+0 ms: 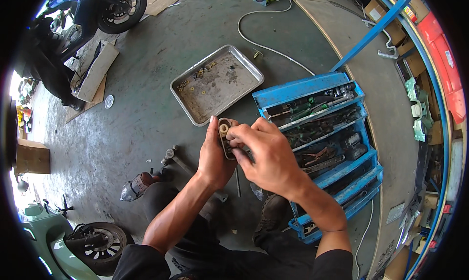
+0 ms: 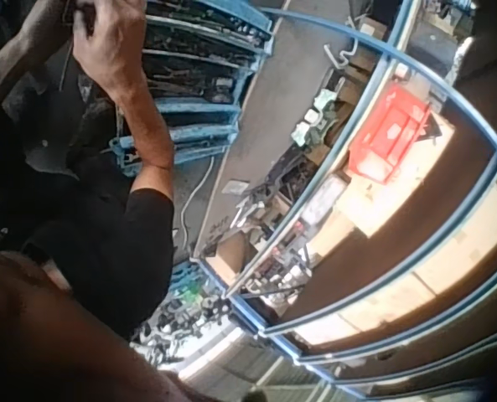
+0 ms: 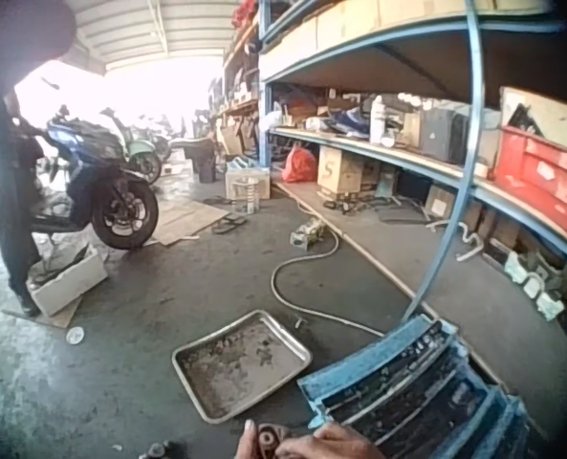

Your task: The person handles various motorcycle parts, picking them up from a red container and a larger crate on a shelf. The person then assembles small metal components and a rubber gasket by hand while standing over a blue toolbox.

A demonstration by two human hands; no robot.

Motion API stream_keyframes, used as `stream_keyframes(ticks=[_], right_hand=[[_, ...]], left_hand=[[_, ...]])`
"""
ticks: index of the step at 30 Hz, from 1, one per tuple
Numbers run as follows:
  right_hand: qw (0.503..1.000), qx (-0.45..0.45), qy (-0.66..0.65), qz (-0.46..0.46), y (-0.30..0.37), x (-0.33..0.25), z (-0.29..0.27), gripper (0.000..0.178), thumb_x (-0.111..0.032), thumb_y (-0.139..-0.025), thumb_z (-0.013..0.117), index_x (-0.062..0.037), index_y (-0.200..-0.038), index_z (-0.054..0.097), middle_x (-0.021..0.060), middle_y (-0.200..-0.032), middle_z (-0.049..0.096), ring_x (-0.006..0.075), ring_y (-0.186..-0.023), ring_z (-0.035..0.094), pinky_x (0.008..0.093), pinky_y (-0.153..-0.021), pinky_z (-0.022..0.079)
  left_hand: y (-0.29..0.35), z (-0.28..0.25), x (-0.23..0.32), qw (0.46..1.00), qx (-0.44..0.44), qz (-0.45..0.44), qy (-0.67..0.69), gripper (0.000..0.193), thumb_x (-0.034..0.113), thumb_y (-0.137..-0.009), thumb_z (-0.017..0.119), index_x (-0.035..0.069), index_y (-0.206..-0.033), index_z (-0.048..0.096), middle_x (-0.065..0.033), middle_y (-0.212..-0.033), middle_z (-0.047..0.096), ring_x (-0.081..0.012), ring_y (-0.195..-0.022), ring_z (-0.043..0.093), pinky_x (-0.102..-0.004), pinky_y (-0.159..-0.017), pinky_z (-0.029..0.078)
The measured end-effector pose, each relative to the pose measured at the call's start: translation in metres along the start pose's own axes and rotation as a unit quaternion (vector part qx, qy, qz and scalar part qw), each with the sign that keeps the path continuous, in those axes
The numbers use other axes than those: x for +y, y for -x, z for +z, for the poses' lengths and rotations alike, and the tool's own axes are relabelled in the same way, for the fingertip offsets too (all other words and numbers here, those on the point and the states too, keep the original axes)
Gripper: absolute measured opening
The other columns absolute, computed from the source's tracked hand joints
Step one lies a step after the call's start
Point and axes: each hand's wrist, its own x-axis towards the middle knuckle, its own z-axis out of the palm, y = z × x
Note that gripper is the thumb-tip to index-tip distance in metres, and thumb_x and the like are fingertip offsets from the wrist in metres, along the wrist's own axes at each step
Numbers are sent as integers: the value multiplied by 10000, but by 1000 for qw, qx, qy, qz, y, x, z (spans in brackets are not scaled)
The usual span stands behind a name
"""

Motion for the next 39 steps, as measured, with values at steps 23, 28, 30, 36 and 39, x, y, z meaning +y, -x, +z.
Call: stream_keyframes(ticks=[23,28,30,36,39], right_hand=[[913,61,-343,214,3,47,-11,202,-127,-956,611,36,-1075,602,56,-897,651,106,-769,641,264,-703,547],[841,84,-461,270,5,50,-1,214,-96,-951,611,42,-1114,586,80,-920,655,125,-791,648,333,-698,598],[867,122,-408,257,2,47,5,229,-69,-939,622,50,-1130,583,97,-937,662,152,-824,672,332,-725,603],[905,71,-344,241,11,61,27,295,-16,-922,618,66,-1204,592,140,-1062,670,170,-899,677,304,-802,584],[843,56,-446,295,10,59,28,339,-9,-879,676,60,-1199,585,147,-1095,661,173,-1004,641,312,-886,551]], left_hand=[[-2,2,27,995,-47,84,16,568,552,-1037,200,115,-904,537,-99,-1305,551,-269,-1198,510,-450,-1060,355],[-3,1,25,992,-84,81,53,578,555,-1035,190,112,-918,543,-149,-1358,543,-298,-1291,470,-445,-1100,325],[-3,0,20,986,-141,72,60,583,549,-1036,184,104,-919,542,-200,-1379,522,-316,-1346,428,-450,-1131,299],[-6,-1,5,982,-128,132,38,564,520,-1046,176,79,-959,517,-211,-1380,514,-297,-1348,428,-437,-1146,289],[-3,5,4,984,-97,148,-5,563,514,-1049,172,72,-971,512,-192,-1375,517,-280,-1333,439,-423,-1145,290]])
